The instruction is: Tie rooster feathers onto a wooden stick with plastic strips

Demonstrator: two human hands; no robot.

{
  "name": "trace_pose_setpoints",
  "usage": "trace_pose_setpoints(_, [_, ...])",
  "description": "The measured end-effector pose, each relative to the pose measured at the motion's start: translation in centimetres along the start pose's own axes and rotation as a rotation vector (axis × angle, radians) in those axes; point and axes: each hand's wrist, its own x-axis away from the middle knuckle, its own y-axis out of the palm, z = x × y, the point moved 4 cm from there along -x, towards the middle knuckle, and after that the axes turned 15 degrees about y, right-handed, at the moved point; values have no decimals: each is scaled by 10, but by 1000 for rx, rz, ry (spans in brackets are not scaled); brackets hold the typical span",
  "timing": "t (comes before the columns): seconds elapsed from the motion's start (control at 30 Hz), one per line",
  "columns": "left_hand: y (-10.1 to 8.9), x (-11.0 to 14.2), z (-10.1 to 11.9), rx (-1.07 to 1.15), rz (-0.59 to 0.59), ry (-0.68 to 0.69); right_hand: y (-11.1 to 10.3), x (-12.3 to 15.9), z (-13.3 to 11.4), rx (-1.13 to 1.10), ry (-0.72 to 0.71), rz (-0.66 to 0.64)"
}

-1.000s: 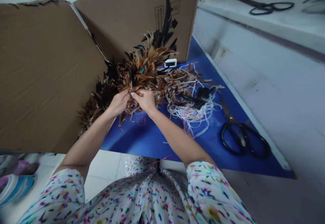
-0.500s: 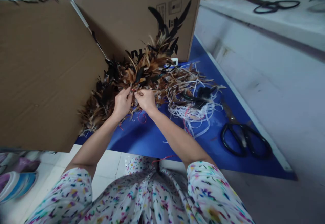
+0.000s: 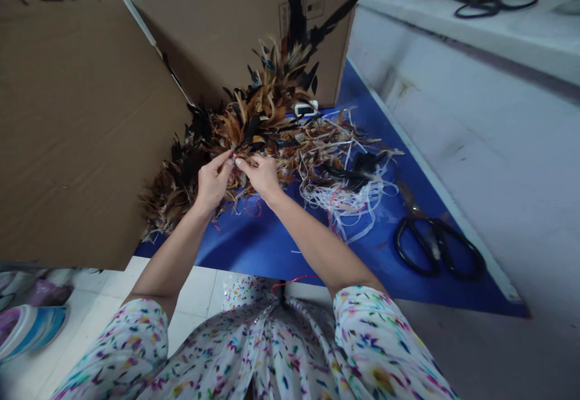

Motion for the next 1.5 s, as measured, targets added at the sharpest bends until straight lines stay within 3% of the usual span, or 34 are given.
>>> trace_pose_setpoints(0.27, [4, 4, -1, 2, 132, 33, -6, -1, -3, 115, -26, 67])
trace_pose_setpoints(0.4, [8, 6, 0, 1, 138, 37, -6, 0, -3, 161, 13, 123])
trace_pose_setpoints(0.67, [11, 10, 10, -87, 213, 87, 0, 7, -11, 31, 111, 99])
trace_pose_setpoints(0.87, [12, 13, 14, -45, 248, 109, 0, 8, -13, 3, 99, 80])
trace_pose_setpoints(1.1, [9, 15, 13, 89, 262, 25, 3, 9, -14, -14, 111, 50])
trace_pose_setpoints(1.3, [10, 17, 11, 106, 305, 25, 4, 11, -10, -21, 177, 37])
trace_pose_setpoints(1.5, [12, 19, 11, 87, 291, 24, 3, 9, -10, -74, 133, -18])
